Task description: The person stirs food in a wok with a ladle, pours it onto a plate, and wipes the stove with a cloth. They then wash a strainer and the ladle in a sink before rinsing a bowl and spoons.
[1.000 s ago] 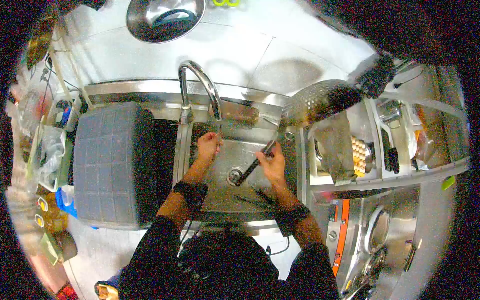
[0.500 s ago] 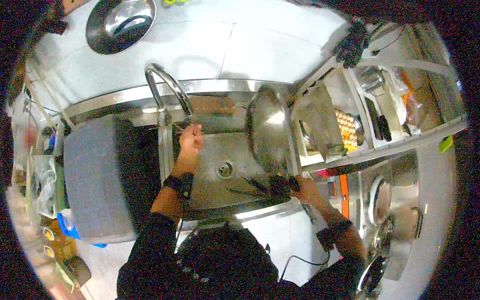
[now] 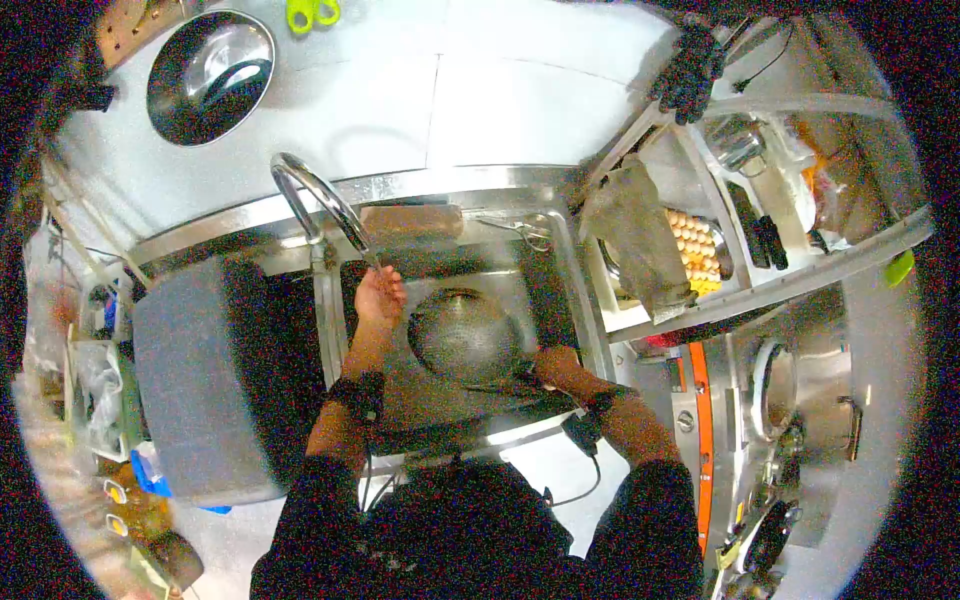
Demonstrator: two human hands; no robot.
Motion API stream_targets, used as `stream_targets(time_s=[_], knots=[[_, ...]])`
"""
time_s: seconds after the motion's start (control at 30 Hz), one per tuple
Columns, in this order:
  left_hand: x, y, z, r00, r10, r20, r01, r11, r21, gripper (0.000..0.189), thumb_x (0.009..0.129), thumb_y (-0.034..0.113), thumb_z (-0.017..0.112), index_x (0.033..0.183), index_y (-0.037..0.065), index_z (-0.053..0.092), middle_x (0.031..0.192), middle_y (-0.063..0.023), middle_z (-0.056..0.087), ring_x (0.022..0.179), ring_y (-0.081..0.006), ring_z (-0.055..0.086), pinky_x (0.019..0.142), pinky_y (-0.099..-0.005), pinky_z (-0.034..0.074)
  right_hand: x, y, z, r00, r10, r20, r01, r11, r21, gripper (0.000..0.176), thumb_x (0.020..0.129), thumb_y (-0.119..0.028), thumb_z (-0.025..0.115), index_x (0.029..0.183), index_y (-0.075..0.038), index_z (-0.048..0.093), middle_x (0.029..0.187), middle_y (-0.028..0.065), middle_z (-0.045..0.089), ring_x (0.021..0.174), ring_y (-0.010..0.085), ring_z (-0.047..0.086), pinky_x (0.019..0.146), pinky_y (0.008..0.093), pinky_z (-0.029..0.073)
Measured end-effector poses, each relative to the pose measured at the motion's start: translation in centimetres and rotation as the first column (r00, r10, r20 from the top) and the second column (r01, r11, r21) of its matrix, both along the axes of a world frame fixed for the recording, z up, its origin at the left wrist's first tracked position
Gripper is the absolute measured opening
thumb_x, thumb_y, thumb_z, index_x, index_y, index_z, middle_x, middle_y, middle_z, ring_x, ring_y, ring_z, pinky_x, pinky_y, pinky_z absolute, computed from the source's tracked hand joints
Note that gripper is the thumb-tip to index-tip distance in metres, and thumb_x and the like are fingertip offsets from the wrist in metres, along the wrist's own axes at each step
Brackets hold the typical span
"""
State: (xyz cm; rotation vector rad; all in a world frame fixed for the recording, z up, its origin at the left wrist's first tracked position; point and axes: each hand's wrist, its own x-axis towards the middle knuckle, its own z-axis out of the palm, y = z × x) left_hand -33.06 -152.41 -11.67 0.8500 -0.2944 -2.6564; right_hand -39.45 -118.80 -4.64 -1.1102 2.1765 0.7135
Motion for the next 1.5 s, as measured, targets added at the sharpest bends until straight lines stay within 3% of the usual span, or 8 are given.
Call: stream_targets(time_s=[0.43, 0.57, 0.83, 0.9, 0.97, 1.33, 1.43, 1.5], knots=[[-0.7, -0.4, 0.5, 0.994, 0.104, 0.021, -0.105, 0.993, 0.056, 0.036, 0.091, 0.04, 0.036, 0.089, 0.007, 0.05, 0.088, -0.0137, 0.062, 0.067, -0.0222, 0.057, 0.052, -0.0321, 0.045, -0.1, -3.6, -1.7, 0.962, -0.271, 0.029, 0.27, 0.933, -0.24, 0.026, 0.077, -0.021, 0.061, 0.096, -0.004, 0.063, 0.097, 0.0158, 0.064, 0.085, 0.0334, 0.063, 0.071, 0.0421, 0.052], [-2.1, -0.2, 0.8, 0.957, 0.224, 0.182, -0.234, 0.972, 0.036, 0.033, 0.09, 0.039, 0.037, 0.087, 0.008, 0.049, 0.082, -0.0111, 0.062, 0.063, -0.0229, 0.057, 0.049, -0.032, 0.043, 2.3, -11.5, -1.5, 0.968, 0.006, 0.25, 0.224, 0.426, -0.877, 0.039, 0.088, -0.027, 0.05, 0.119, -0.003, 0.05, 0.113, 0.0187, 0.057, 0.102, 0.0368, 0.056, 0.087, 0.0398, 0.045], [-1.2, 0.4, 1.6, 0.969, 0.239, 0.063, -0.229, 0.964, -0.133, 0.03, 0.087, 0.037, 0.046, 0.092, 0.008, 0.052, 0.085, -0.0055, 0.062, 0.069, -0.0211, 0.058, 0.055, -0.0357, 0.046, 5.3, -24.7, -2.6, 0.705, 0.419, 0.572, 0.635, -0.013, -0.773, 0.056, 0.095, -0.031, 0.032, 0.139, 0.001, 0.016, 0.145, 0.0132, 0.019, 0.134, 0.0251, 0.015, 0.109, 0.0342, 0.009], [-1.7, 2.4, 1.6, 0.954, 0.29, 0.071, -0.268, 0.936, -0.227, 0.032, 0.088, 0.04, 0.047, 0.091, 0.009, 0.052, 0.084, -0.0035, 0.06, 0.07, -0.0191, 0.056, 0.056, -0.0343, 0.045, 5.3, -26.8, 1.6, 0.493, 0.074, 0.867, 0.859, 0.117, -0.499, 0.055, 0.096, -0.036, 0.028, 0.139, -0.001, 0.02, 0.143, 0.011, 0.023, 0.132, 0.0233, 0.02, 0.108, 0.0328, 0.012], [-1.1, 2.0, 0.7, 0.962, 0.274, 0.025, -0.256, 0.926, -0.279, 0.033, 0.088, 0.043, 0.047, 0.09, 0.011, 0.053, 0.082, -0.0019, 0.057, 0.071, -0.0174, 0.054, 0.058, -0.033, 0.044, 2.5, -26.7, -6.9, 0.284, 0.363, 0.888, 0.95, 0.023, -0.313, 0.056, 0.096, -0.038, 0.028, 0.138, -0.002, 0.023, 0.143, 0.0099, 0.025, 0.132, 0.0219, 0.021, 0.108, 0.0322, 0.013], [0.1, 3.0, 3.0, 0.935, 0.207, 0.287, -0.085, 0.919, -0.384, 0.04, 0.09, 0.037, 0.044, 0.114, 0.005, 0.05, 0.115, -0.0114, 0.055, 0.097, -0.0247, 0.053, 0.083, -0.0343, 0.041, 4.2, -25.2, -3.8, -0.004, 0.167, 0.986, 1.0, 0.02, 0.001, 0.058, 0.094, -0.042, 0.038, 0.138, -0.006, 0.028, 0.135, 0.0066, 0.038, 0.121, 0.0185, 0.037, 0.102, 0.031, 0.027], [-0.4, 1.6, -0.9, 0.783, 0.254, 0.568, 0.191, 0.771, -0.608, 0.047, 0.089, 0.033, 0.046, 0.123, 0.001, 0.045, 0.121, -0.0146, 0.05, 0.107, -0.0272, 0.049, 0.094, -0.0333, 0.036, 5.2, -23.8, -4.1, 0.165, 0.399, 0.902, 0.968, 0.11, -0.226, 0.052, 0.095, -0.036, 0.036, 0.137, -0.005, 0.029, 0.133, 0.0056, 0.04, 0.118, 0.0164, 0.039, 0.1, 0.0302, 0.03], [-1.9, 4.1, -4.8, 0.706, 0.562, 0.431, -0.131, 0.702, -0.7, 0.048, 0.089, 0.032, 0.047, 0.124, -0.002, 0.044, 0.123, -0.0171, 0.049, 0.111, -0.0287, 0.047, 0.098, -0.0338, 0.033, 6.4, -22.0, -0.6, 0.202, 0.283, 0.938, 0.956, 0.152, -0.252, 0.05, 0.095, -0.032, 0.036, 0.137, -0.005, 0.029, 0.134, 0.0053, 0.039, 0.119, 0.0149, 0.039, 0.1, 0.0286, 0.03]])
